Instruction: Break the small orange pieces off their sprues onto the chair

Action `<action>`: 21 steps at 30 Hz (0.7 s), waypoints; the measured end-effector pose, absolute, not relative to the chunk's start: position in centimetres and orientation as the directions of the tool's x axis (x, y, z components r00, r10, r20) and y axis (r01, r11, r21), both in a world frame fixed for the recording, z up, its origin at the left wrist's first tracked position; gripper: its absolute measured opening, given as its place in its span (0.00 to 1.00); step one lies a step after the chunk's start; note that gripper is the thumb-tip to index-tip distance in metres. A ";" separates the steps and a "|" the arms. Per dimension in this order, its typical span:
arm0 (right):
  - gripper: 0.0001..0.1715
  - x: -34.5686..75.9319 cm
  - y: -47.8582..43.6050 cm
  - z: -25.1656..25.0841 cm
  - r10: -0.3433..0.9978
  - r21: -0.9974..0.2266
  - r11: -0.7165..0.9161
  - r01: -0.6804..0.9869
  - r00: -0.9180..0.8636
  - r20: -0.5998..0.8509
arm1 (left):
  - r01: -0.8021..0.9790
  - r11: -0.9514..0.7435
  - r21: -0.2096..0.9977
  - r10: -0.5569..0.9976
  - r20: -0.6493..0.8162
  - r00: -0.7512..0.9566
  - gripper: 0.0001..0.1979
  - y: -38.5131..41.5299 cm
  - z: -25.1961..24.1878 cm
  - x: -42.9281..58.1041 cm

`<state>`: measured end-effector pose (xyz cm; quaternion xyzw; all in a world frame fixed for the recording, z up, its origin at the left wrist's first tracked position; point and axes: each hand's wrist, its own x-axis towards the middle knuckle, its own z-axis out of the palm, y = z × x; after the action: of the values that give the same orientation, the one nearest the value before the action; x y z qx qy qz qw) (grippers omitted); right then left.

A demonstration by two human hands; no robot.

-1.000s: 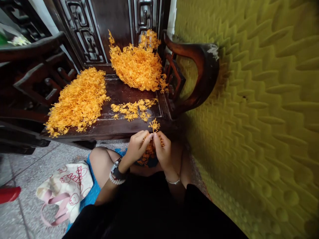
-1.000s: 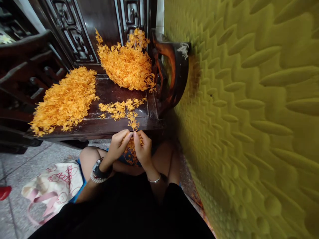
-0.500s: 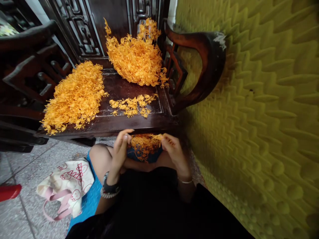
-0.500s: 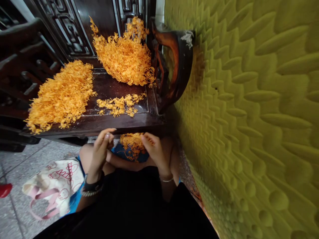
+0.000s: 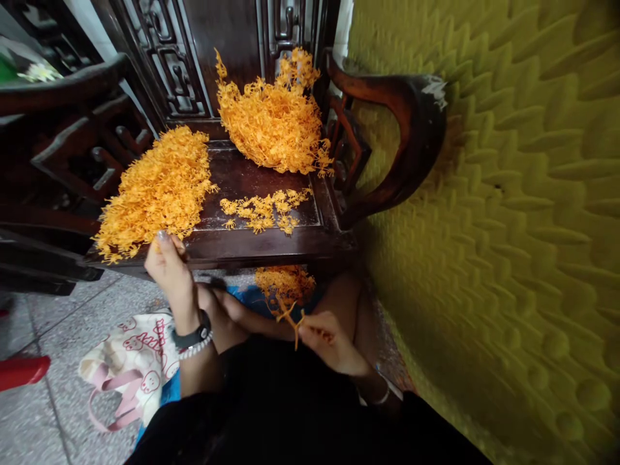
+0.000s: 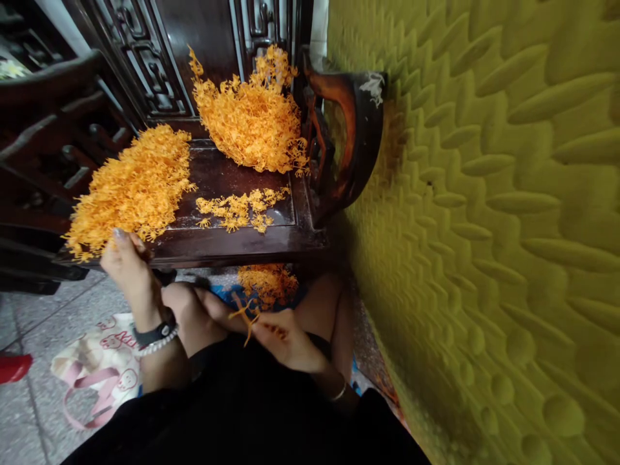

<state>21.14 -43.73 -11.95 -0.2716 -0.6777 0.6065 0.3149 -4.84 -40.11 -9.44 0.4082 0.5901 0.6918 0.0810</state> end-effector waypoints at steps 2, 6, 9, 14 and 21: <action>0.24 21.5 -42.9 -12.7 0.892 -0.994 -0.003 -0.110 -0.450 0.047 | 0.556 -0.200 0.807 0.657 0.531 -0.535 0.23 -38.1 -8.4 -6.2; 0.19 20.8 -40.4 -12.8 0.941 -0.900 -0.188 -0.394 -0.336 -0.049 | 0.729 -0.195 0.656 0.782 0.553 -0.288 0.22 -32.8 -8.2 -3.9; 0.11 20.0 -39.3 -12.1 0.927 -0.852 -0.234 -0.469 -0.371 -0.050 | 0.813 -0.232 0.535 0.822 0.555 -0.131 0.14 -29.2 -9.4 -1.3; 0.08 19.3 -38.9 -11.4 0.932 -0.855 -0.217 -0.471 -0.360 -0.039 | 0.872 -0.265 0.411 0.856 0.516 0.016 0.20 -27.3 -10.8 -0.3; 0.14 18.6 -38.7 -10.9 0.935 -0.836 -0.220 -0.502 -0.354 -0.034 | 0.720 -0.379 0.582 0.809 0.585 -0.048 0.27 -33.8 -8.6 1.3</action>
<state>18.58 -38.73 -10.93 -0.2824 -0.3830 0.7283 0.4931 1.33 -33.78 -8.60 0.6884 0.5553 0.4641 0.0484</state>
